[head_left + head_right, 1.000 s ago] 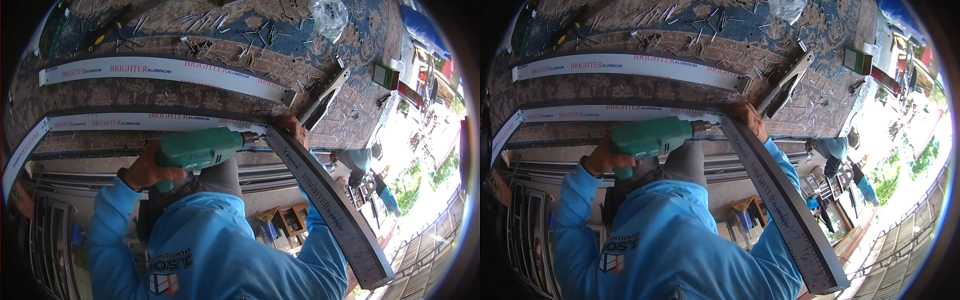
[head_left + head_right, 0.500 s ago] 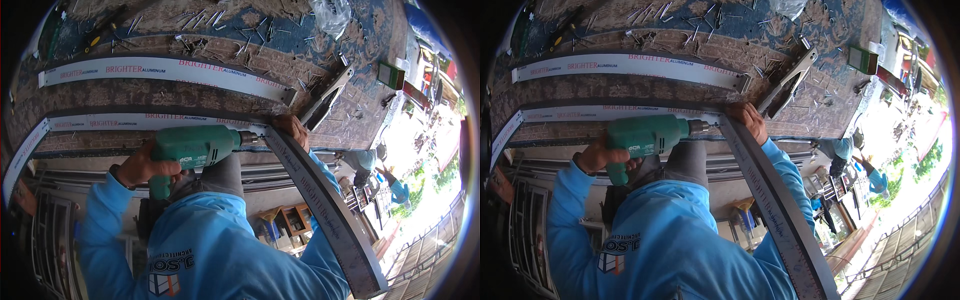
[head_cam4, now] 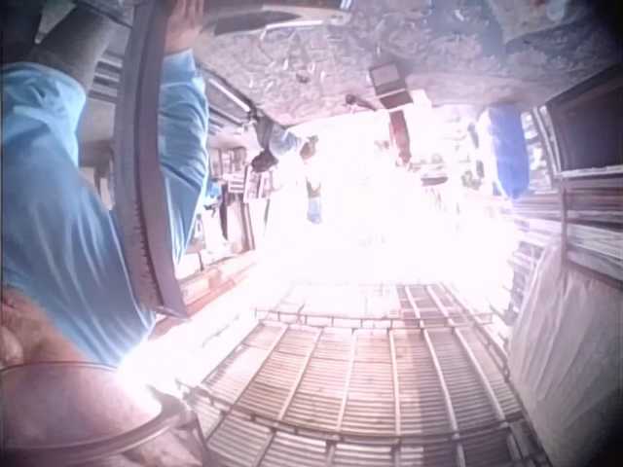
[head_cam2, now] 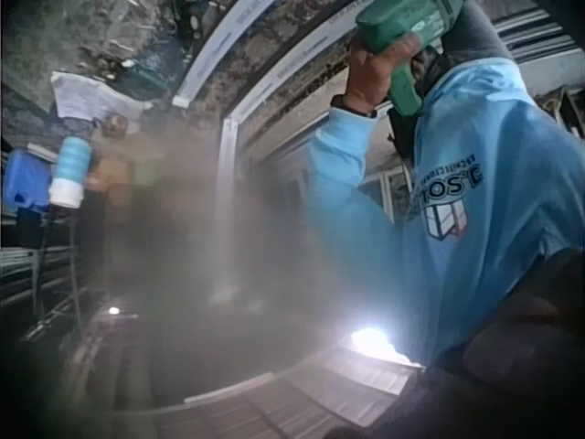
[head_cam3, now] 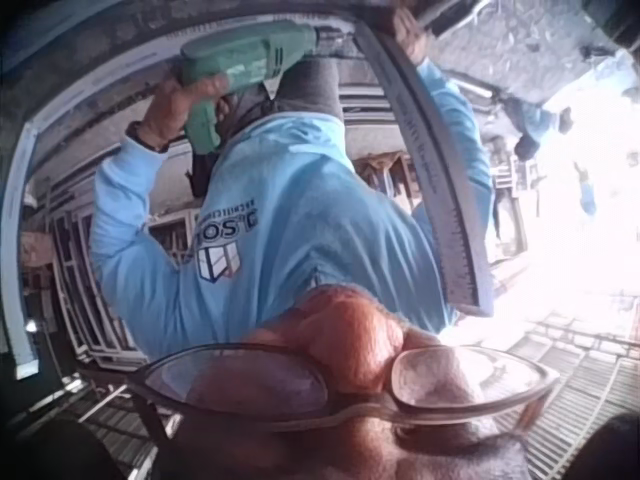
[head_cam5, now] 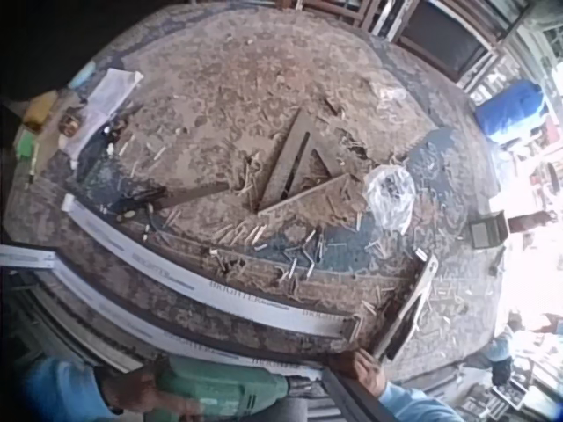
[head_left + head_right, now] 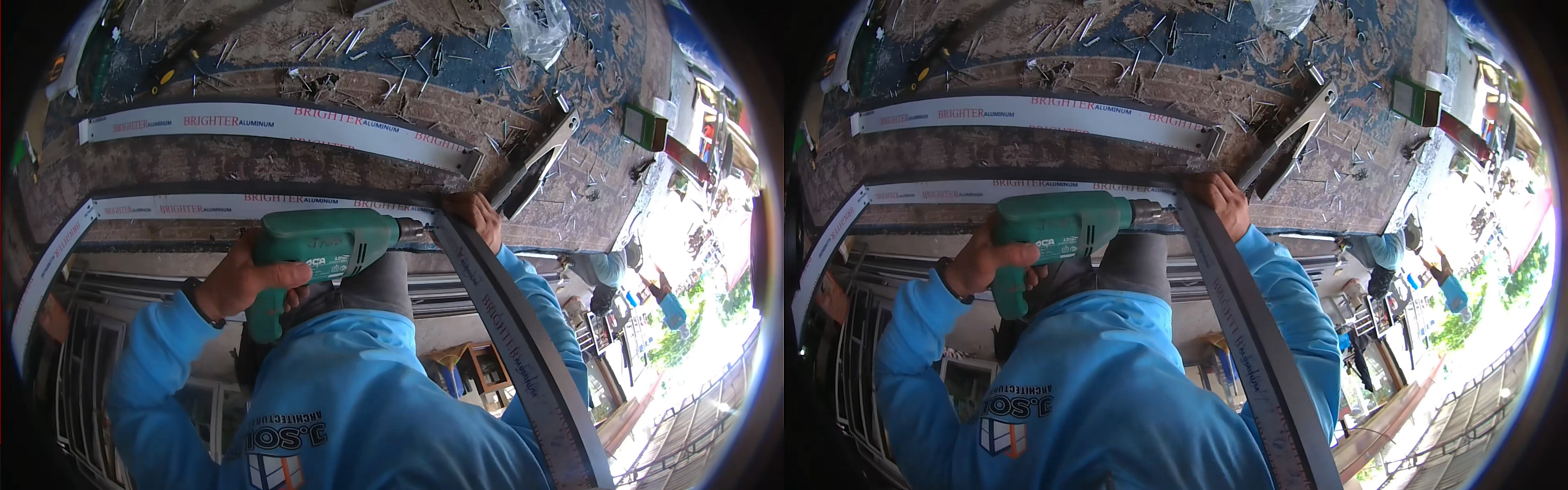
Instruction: Assembling aluminum frames using a power drill and a hand riveter to secure corners and components.
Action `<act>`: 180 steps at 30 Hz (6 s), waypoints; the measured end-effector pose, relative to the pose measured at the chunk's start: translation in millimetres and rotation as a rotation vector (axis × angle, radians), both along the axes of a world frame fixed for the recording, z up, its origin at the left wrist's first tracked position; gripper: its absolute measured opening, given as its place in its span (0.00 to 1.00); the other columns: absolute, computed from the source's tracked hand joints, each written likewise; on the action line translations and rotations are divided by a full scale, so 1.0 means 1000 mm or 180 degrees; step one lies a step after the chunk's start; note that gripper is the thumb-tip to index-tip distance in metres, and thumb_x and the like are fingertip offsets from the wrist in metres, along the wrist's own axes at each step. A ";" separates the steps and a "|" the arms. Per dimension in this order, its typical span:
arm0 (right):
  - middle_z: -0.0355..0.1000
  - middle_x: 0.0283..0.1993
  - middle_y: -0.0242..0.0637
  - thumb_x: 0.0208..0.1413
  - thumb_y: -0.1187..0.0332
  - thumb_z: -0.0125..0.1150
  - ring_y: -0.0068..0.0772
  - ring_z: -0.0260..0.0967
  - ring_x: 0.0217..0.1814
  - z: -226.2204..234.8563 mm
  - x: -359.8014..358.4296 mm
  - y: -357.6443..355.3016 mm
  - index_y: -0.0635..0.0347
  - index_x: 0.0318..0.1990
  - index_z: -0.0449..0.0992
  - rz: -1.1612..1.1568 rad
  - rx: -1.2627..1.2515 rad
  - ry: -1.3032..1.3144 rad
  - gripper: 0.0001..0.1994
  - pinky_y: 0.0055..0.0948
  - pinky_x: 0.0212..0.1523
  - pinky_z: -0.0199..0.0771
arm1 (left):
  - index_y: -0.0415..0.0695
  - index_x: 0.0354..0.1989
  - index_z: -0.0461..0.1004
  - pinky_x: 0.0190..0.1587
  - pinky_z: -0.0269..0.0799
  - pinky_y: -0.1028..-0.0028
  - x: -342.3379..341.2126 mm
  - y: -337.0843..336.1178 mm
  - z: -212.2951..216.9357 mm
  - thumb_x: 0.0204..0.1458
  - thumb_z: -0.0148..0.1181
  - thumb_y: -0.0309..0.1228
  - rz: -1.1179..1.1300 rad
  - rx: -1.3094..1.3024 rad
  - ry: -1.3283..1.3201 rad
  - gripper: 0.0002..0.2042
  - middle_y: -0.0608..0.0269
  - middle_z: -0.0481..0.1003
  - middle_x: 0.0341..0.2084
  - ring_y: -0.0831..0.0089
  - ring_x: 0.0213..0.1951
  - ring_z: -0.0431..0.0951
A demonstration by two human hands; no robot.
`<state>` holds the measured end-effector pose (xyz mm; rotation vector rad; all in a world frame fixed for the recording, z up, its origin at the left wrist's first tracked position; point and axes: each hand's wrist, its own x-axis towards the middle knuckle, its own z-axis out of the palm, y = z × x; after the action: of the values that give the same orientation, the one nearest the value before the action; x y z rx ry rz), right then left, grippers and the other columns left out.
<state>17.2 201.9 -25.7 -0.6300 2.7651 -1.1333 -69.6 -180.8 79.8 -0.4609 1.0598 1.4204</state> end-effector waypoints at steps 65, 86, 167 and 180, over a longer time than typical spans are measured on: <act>0.78 0.45 0.53 0.50 0.47 0.67 0.58 0.75 0.51 0.011 -0.060 0.060 0.60 0.45 0.74 -0.3290 0.1696 -0.1424 0.26 0.52 0.51 0.74 | 0.70 0.74 0.49 0.50 0.72 0.46 -0.237 0.036 -0.085 0.47 0.71 0.32 -0.0587 -0.3096 0.5630 0.47 0.38 0.65 0.53 0.35 0.52 0.71; 0.71 0.51 0.40 0.59 0.73 0.57 0.46 0.71 0.57 0.027 -0.158 -0.014 0.51 0.47 0.80 0.0179 0.0425 -0.0364 0.11 0.42 0.52 0.79 | 0.41 0.51 0.68 0.41 0.76 0.75 -0.070 0.068 0.111 0.59 0.66 0.34 0.0894 -0.0561 0.4480 0.17 0.66 0.76 0.37 0.77 0.36 0.77; 0.76 0.43 0.41 0.44 0.61 0.75 0.49 0.75 0.43 0.006 0.011 0.002 0.61 0.47 0.77 -0.0188 0.0103 -0.0249 0.23 0.40 0.44 0.77 | 0.36 0.55 0.69 0.53 0.70 0.65 0.089 0.123 -0.076 0.59 0.62 0.43 -0.0310 -0.0382 0.2608 0.25 0.50 0.78 0.42 0.64 0.47 0.77; 0.75 0.44 0.42 0.50 0.64 0.66 0.50 0.74 0.46 -0.006 0.015 0.013 0.62 0.47 0.76 -0.0023 0.0155 -0.0416 0.18 0.41 0.46 0.76 | 0.43 0.24 0.79 0.34 0.72 0.72 0.157 0.131 -0.065 0.56 0.66 0.47 -0.0251 -0.0499 0.0555 0.19 0.66 0.75 0.16 0.75 0.25 0.78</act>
<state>31.8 214.6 -31.8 -0.5216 2.6779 -1.0647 87.5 -50.2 15.0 -0.4081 1.3228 1.3310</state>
